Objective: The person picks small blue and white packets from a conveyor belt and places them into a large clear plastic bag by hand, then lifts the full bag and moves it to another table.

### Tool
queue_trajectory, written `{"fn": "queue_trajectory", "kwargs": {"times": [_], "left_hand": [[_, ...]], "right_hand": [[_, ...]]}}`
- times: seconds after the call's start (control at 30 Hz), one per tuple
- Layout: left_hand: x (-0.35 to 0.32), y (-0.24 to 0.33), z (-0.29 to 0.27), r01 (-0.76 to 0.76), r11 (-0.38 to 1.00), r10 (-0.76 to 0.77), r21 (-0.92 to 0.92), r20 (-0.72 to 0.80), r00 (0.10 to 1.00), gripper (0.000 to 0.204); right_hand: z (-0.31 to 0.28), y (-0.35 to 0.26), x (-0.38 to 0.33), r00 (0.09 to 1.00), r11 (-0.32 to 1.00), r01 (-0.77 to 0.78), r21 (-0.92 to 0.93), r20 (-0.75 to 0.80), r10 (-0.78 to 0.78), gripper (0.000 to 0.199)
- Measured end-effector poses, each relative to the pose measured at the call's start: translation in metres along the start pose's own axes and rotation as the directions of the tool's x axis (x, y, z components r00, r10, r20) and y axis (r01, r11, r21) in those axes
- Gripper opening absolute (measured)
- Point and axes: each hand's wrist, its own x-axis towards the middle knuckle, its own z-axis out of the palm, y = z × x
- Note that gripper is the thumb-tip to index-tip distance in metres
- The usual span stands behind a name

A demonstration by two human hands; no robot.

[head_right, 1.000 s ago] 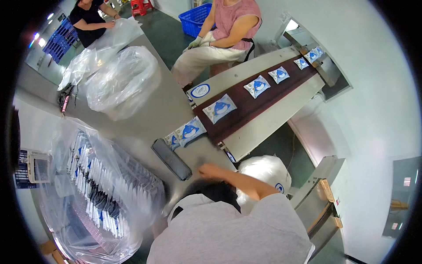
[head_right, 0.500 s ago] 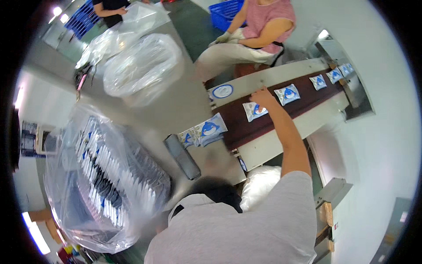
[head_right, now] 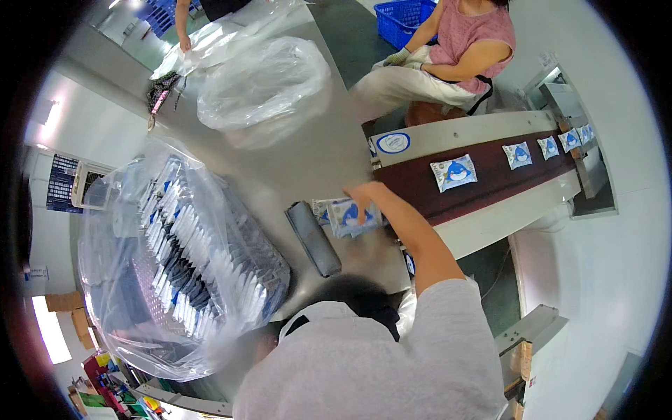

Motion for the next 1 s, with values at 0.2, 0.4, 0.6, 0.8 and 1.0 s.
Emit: {"fn": "queue_trajectory", "kwargs": {"times": [0.2, 0.4, 0.6, 0.8, 1.0], "left_hand": [[-0.007, 0.033, -0.011, -0.427, 0.892, 0.448, 0.148, -0.164, 0.879, 0.026], [0.018, 0.223, -0.115, -0.23, 0.601, 0.454, -0.765, 0.09, 0.887, 0.032], [0.062, 0.303, -0.069, -0.005, 0.379, 0.492, -0.925, 0.197, 0.848, 0.082], [0.017, 0.374, -0.104, -0.395, 0.138, 0.688, -0.908, -0.199, 0.698, 0.109], [0.048, 0.359, -0.067, -0.671, 0.288, 0.814, -0.683, -0.194, 0.547, 0.116]], "right_hand": [[0.081, -0.078, -0.061, 0.933, 0.969, -0.167, -0.18, -0.346, 0.096, 0.096], [0.128, -0.124, -0.107, 0.866, 0.919, -0.272, 0.286, -0.343, 0.363, 0.086], [0.132, -0.165, -0.151, 0.64, 0.781, 0.122, 0.612, -0.65, 0.409, 0.09], [0.149, -0.168, -0.176, 0.511, 0.8, 0.374, 0.469, -0.824, 0.245, 0.102], [0.176, -0.125, -0.161, 0.62, 0.931, 0.277, 0.237, -0.785, 0.015, 0.091]]}}
